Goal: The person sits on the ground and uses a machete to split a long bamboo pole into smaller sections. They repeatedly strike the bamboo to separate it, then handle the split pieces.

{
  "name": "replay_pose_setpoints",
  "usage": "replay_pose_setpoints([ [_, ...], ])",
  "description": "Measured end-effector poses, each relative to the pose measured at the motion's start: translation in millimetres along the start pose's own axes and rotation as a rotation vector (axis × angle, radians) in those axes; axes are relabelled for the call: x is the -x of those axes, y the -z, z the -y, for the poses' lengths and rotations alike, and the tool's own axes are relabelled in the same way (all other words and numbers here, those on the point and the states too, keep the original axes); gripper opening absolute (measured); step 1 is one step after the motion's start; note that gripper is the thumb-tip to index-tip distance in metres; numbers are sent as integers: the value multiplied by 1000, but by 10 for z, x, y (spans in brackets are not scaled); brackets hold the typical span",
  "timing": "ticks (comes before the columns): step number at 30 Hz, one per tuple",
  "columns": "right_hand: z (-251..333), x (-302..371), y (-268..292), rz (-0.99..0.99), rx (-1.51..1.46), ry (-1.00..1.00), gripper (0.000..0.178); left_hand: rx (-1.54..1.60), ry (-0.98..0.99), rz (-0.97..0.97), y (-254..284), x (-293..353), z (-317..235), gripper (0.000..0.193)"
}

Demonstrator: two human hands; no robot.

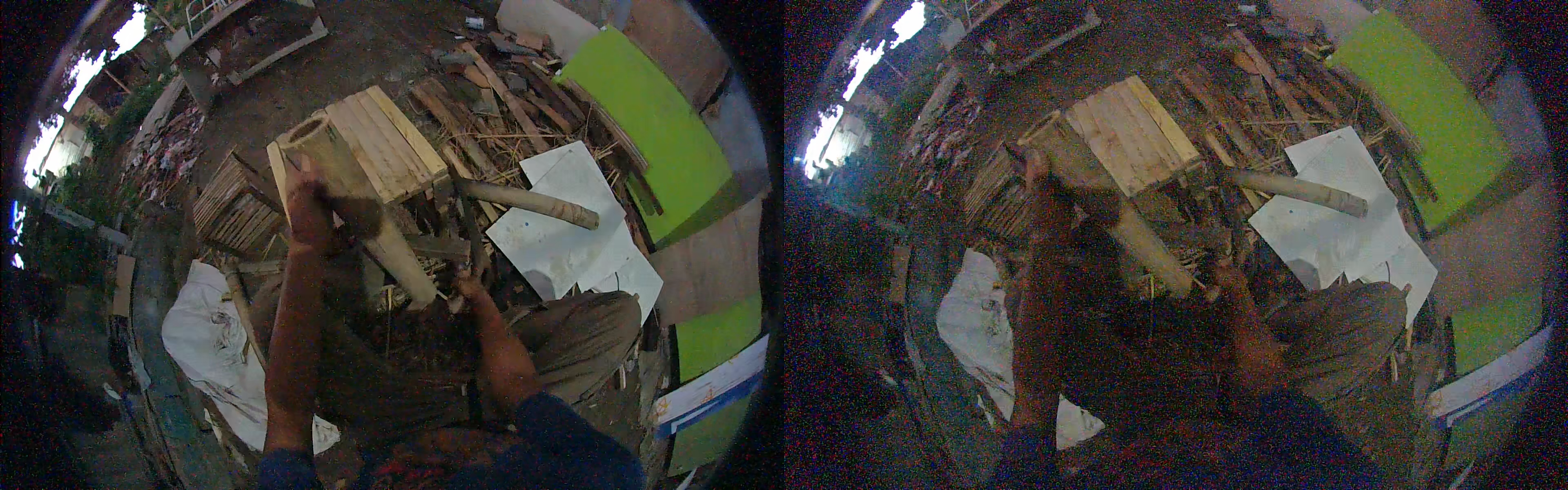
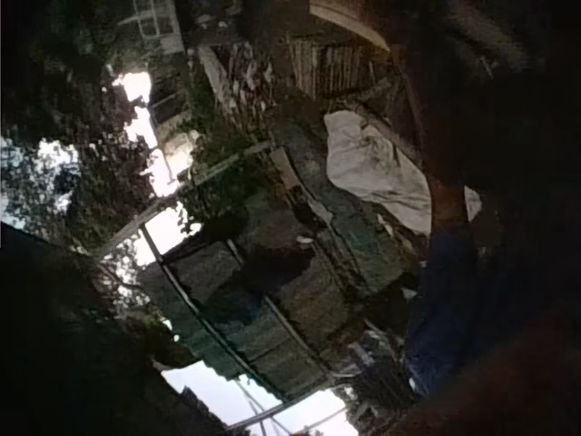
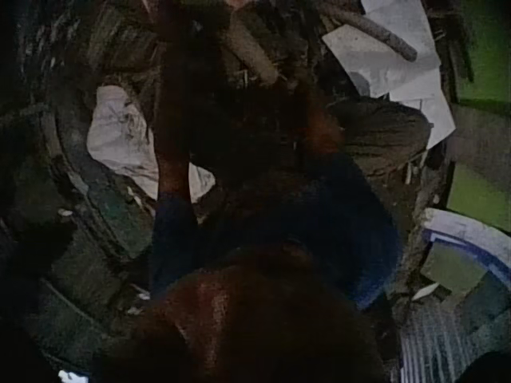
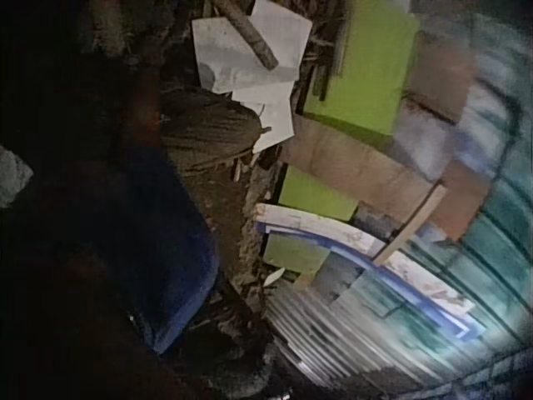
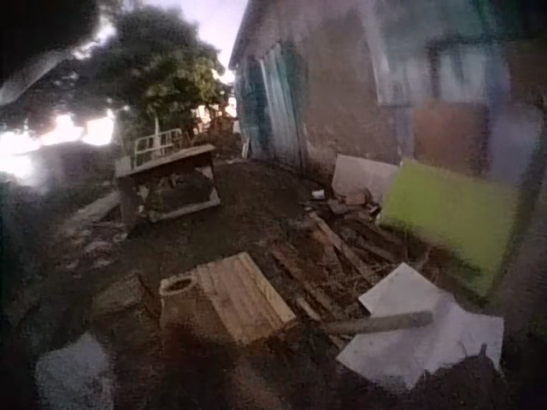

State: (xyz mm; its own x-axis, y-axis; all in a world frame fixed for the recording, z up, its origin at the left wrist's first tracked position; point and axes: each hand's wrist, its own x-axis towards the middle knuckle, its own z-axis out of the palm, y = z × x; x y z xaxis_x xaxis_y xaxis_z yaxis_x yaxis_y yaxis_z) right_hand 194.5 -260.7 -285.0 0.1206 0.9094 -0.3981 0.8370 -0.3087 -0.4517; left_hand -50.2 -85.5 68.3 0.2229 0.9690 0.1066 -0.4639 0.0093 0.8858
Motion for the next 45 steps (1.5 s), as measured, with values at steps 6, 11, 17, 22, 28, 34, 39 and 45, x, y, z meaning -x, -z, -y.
replay_pose_setpoints([
  [6, -334, 379, 856, 171, -31, -13, 54, -182, -527, 89, -368, -340, -734, 43],
  [11, -496, 770, 1518, 192, -24, -133, 53, -578, -989, 140, -605, -917, -1368, 48],
  [17, -1003, 1034, 1522, -7, -22, -303, 56, -194, -826, 207, -1239, -737, -1608, 57],
  [22, -762, 1025, 1457, -11, -33, -182, 60, -405, -790, 16, -1278, -234, -1521, 57],
  [28, -1220, 1075, 1403, -102, -78, -115, 60, -229, -686, 0, -1257, 83, -372, 57],
  [34, -600, 1244, 1683, -30, -352, -160, 63, -432, -774, -93, -1038, 162, 526, 50],
  [39, -837, 1100, 1759, 100, -141, -174, 65, -324, -800, 63, -1148, 179, 1180, 54],
  [45, -522, 1385, 1962, 46, -261, -303, 64, -430, -429, 211, -1113, 418, 1455, 82],
])
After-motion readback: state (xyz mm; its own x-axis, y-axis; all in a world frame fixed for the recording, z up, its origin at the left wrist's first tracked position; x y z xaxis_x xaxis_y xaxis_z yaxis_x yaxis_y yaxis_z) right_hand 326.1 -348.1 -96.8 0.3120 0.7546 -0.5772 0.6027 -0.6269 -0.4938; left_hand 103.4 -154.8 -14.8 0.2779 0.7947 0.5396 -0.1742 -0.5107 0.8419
